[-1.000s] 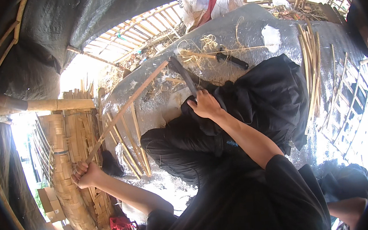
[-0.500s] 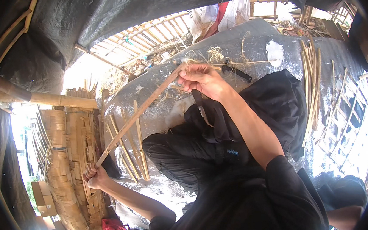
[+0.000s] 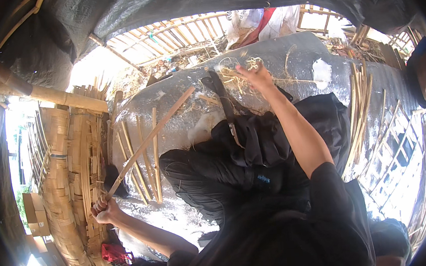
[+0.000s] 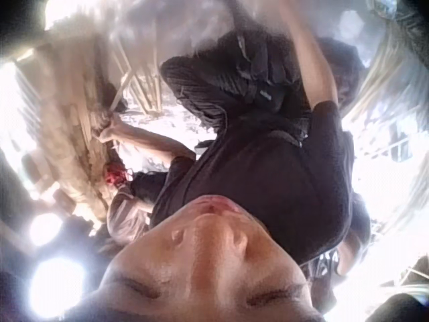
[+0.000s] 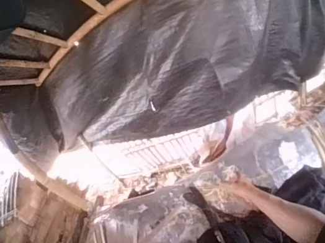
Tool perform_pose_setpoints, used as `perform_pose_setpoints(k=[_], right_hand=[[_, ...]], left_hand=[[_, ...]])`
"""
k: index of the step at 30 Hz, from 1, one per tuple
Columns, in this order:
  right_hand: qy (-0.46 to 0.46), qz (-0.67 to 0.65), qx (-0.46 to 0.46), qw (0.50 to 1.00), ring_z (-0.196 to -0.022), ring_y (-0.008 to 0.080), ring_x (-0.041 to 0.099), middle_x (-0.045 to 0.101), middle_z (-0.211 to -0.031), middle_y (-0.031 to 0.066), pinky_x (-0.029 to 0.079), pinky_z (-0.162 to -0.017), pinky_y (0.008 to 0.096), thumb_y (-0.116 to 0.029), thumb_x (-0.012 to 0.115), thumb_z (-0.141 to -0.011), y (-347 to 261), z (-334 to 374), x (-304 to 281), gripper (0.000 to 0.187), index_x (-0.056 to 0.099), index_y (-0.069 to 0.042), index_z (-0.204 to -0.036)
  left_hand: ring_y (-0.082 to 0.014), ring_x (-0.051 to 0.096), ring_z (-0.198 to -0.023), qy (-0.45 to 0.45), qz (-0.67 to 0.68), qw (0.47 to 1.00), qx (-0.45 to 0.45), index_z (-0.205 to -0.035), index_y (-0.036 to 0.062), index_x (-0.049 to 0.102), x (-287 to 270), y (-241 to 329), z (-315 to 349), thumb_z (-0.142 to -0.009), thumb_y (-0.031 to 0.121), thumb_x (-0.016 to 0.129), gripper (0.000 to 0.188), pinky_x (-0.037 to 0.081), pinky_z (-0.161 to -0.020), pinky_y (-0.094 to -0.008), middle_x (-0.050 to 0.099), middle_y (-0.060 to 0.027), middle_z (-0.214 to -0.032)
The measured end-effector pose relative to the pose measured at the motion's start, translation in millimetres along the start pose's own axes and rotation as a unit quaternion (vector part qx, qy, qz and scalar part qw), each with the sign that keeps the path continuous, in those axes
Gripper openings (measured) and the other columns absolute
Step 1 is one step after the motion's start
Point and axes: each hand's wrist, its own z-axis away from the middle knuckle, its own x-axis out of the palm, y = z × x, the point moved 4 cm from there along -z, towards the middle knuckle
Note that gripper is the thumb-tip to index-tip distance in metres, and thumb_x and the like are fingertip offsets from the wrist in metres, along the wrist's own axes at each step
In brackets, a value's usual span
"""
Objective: The person uses a large blade to shave and thin down a wood strip, repeatedly drawing the blade along the surface to remove layers.
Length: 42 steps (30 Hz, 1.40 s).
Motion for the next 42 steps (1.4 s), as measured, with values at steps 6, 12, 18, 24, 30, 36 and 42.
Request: perform_pose_setpoints(k=[6, 12, 18, 24, 30, 36, 42], right_hand=[[-0.323, -0.249, -0.066, 0.911, -0.088, 0.0175, 0.070, 0.070, -0.120, 0.0133, 0.058, -0.074, 0.0321, -0.048, 0.066, -0.099, -53.8, 124.3, 82.7, 0.061, 0.056, -0.003, -0.139], [-0.263, -0.376, -0.119, 0.880, -0.068, 0.0130, 0.067, 0.074, -0.094, 0.0074, 0.053, -0.061, 0.0257, -0.030, 0.066, -0.102, -89.5, 145.4, 66.3, 0.032, 0.068, -0.003, -0.121], [-0.170, -0.342, -0.240, 0.892, -0.062, 0.0103, 0.065, 0.070, -0.075, 0.0045, 0.049, -0.055, 0.0243, -0.027, 0.070, -0.100, -115.3, 150.0, 40.3, 0.024, 0.071, -0.003, -0.096], [-0.089, -0.373, -0.152, 0.911, -0.057, 0.0124, 0.065, 0.068, -0.071, 0.0064, 0.049, -0.050, 0.0255, -0.043, 0.065, -0.101, -119.3, 140.8, 28.7, 0.043, 0.069, -0.002, -0.088], [-0.099, -0.391, -0.034, 0.914, -0.056, 0.0170, 0.066, 0.068, -0.075, 0.0094, 0.051, -0.051, 0.0286, -0.055, 0.057, -0.102, -84.3, 127.0, 51.2, 0.055, 0.065, -0.001, -0.090], [-0.075, 0.307, -0.143, 0.938, -0.106, 0.0465, 0.067, 0.069, -0.112, 0.0274, 0.053, -0.094, 0.0514, -0.067, 0.058, -0.091, 70.8, 109.2, 98.9, 0.078, 0.055, 0.006, -0.118], [-0.146, 0.323, -0.045, 0.934, -0.094, 0.0502, 0.070, 0.070, -0.105, 0.0313, 0.057, -0.085, 0.0530, -0.053, 0.063, -0.092, 134.9, 107.7, 123.8, 0.069, 0.057, 0.009, -0.121]], left_hand=[[-0.0110, 0.011, -0.044, 0.063, 0.017, 0.996, -0.057, -0.059, 0.0201, 0.023, -25.7, -23.9, -4.9, -0.098, 0.020, 0.044, 0.044, 0.016, -0.044, -0.0312, 0.015, 0.0057, -0.053], [-0.0149, 0.023, -0.050, 0.163, -0.089, 0.974, -0.130, -0.065, 0.0142, 0.028, -57.5, -52.5, 3.0, -0.098, 0.012, 0.048, 0.038, 0.023, -0.047, -0.0333, 0.023, 0.0010, -0.058], [-0.0240, 0.052, -0.062, 0.174, -0.160, 0.953, -0.188, -0.075, 0.0042, 0.049, -61.5, -96.6, 44.9, -0.098, 0.014, 0.053, 0.025, 0.050, -0.062, -0.0353, 0.051, -0.0110, -0.069], [-0.0262, 0.061, -0.077, 0.086, -0.070, 0.972, -0.207, -0.094, -0.0045, 0.056, -61.2, -101.8, 38.3, -0.098, 0.018, 0.059, 0.023, 0.056, -0.074, -0.0347, 0.060, -0.0139, -0.089], [-0.0122, 0.032, -0.057, -0.099, 0.149, 0.970, -0.166, -0.077, 0.0133, 0.044, 11.7, -86.8, 73.9, -0.091, 0.034, 0.064, 0.033, 0.031, -0.055, -0.0302, 0.036, 0.0023, -0.065], [-0.0104, 0.016, -0.051, -0.266, -0.026, 0.963, -0.026, -0.061, 0.0196, 0.027, 94.8, -73.8, 103.8, -0.095, 0.038, 0.057, 0.049, 0.019, -0.051, -0.0303, 0.020, 0.0055, -0.055], [-0.0084, 0.020, -0.051, -0.242, -0.165, 0.956, 0.035, -0.061, 0.0198, 0.028, 142.0, -124.8, 145.0, -0.095, 0.030, 0.056, 0.045, 0.020, -0.050, -0.0280, 0.023, 0.0061, -0.057]])
